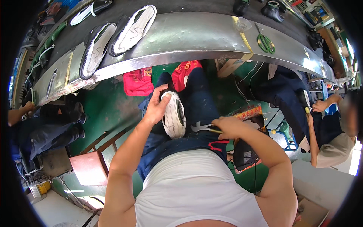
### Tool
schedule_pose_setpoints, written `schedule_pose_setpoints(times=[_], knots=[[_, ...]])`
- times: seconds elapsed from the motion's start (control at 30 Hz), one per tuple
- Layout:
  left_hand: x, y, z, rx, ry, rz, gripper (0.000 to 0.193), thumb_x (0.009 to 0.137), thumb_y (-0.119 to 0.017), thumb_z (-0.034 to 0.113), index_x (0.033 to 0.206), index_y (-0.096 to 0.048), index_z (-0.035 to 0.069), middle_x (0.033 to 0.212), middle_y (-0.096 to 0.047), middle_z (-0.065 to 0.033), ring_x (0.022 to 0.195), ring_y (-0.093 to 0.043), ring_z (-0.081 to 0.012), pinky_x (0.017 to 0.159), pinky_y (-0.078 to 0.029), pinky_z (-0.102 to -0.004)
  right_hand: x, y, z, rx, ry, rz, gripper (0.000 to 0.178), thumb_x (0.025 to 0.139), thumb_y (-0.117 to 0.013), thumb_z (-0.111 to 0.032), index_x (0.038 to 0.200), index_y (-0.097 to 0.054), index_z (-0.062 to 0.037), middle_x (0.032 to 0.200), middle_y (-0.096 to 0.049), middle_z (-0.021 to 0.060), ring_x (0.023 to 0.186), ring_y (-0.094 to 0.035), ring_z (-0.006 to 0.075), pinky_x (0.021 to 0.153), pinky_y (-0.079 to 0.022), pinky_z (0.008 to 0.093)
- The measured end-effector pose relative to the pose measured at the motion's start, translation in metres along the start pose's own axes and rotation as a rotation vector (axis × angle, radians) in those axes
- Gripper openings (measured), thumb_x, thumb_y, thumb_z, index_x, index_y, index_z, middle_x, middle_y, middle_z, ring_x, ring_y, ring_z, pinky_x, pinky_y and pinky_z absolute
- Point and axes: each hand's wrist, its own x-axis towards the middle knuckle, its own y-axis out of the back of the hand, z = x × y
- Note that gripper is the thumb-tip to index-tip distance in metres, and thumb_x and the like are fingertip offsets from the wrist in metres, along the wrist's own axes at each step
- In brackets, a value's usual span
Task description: Trimming excess material from shoe components and organizing items on a conveyor belt.
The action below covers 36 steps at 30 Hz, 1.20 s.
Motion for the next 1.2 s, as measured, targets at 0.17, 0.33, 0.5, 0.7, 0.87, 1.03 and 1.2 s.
schedule_pose_setpoints(times=[0.17, 0.33, 0.5, 0.7, 0.87, 1.03, 1.2], knots=[[-0.003, -0.005, 0.02, -0.107, 0.145, -0.072, 0.041, 0.102, -0.053, 0.02, 0.14, -0.042, 0.009, 0.14, -0.045, -0.0084, 0.13, -0.041, -0.0201, 0.111, -0.031, -0.0326, -0.013, 0.012, -0.007, 0.846, 0.014, 0.198, 0.036, 0.087, -0.066, -0.019, 0.118, -0.06, -0.0006, 0.097, -0.068, 0.0145, 0.089, -0.067, 0.0208, 0.077, -0.052, 0.0341], [0.007, -0.003, 0.0, 0.061, 0.088, -0.099, 0.041, 0.104, -0.05, 0.025, 0.14, -0.043, 0.009, 0.145, -0.041, -0.0103, 0.137, -0.035, -0.0215, 0.114, -0.027, -0.0333, 0.031, 0.001, -0.043, 1.435, 0.095, 0.064, 0.027, 0.097, -0.057, -0.021, 0.115, -0.06, -0.0006, 0.093, -0.067, 0.0061, 0.082, -0.064, 0.0135, 0.073, -0.052, 0.0277], [0.003, -0.003, 0.004, 0.082, 0.122, -0.115, 0.042, 0.103, -0.051, 0.024, 0.141, -0.043, 0.009, 0.146, -0.04, -0.0117, 0.138, -0.036, -0.0223, 0.114, -0.027, -0.0329, 0.048, 0.006, -0.059, 1.698, 0.027, 0.02, 0.026, 0.099, -0.056, -0.024, 0.113, -0.06, -0.0023, 0.096, -0.064, 0.0052, 0.081, -0.063, 0.0144, 0.072, -0.051, 0.026], [0.01, -0.003, 0.005, 0.202, 0.074, -0.167, 0.043, 0.102, -0.052, 0.022, 0.142, -0.042, 0.01, 0.147, -0.04, -0.0134, 0.136, -0.038, -0.0235, 0.113, -0.029, -0.0326, 0.042, 0.021, -0.069, 2.096, 0.129, -0.014, 0.026, 0.102, -0.051, -0.025, 0.111, -0.059, -0.0022, 0.095, -0.064, 0.0049, 0.079, -0.063, 0.0134, 0.067, -0.049, 0.0249], [0.012, -0.012, 0.012, -0.023, 0.298, -0.19, 0.041, 0.104, -0.049, 0.025, 0.142, -0.042, 0.011, 0.142, -0.046, -0.014, 0.131, -0.044, -0.0223, 0.109, -0.034, -0.0319, 0.057, -0.003, -0.051, 1.599, 0.043, 0.101, 0.025, 0.101, -0.055, -0.023, 0.113, -0.057, -0.0021, 0.1, -0.065, 0.0057, 0.088, -0.066, 0.0168, 0.071, -0.053, 0.0272], [0.02, -0.02, 0.013, 0.285, 0.237, -0.115, 0.043, 0.102, -0.053, 0.028, 0.14, -0.047, 0.01, 0.12, -0.063, -0.0139, 0.109, -0.059, -0.0208, 0.096, -0.046, -0.0325, 0.058, 0.032, -0.036, 1.675, -0.067, -0.052, 0.02, 0.098, -0.058, -0.02, 0.107, -0.058, -0.0018, 0.087, -0.063, 0.004, 0.077, -0.064, 0.0153, 0.065, -0.054, 0.0294], [0.026, -0.017, -0.015, 0.047, 0.224, -0.037, 0.035, 0.1, -0.057, 0.016, 0.134, -0.055, 0.009, 0.113, -0.066, -0.0087, 0.102, -0.06, -0.0152, 0.091, -0.049, -0.0296, 0.083, -0.003, -0.03, 0.932, -0.08, 0.349, 0.024, 0.096, -0.063, -0.023, 0.089, -0.057, -0.0006, 0.065, -0.061, 0.0088, 0.06, -0.063, 0.022, 0.06, -0.052, 0.0357]])
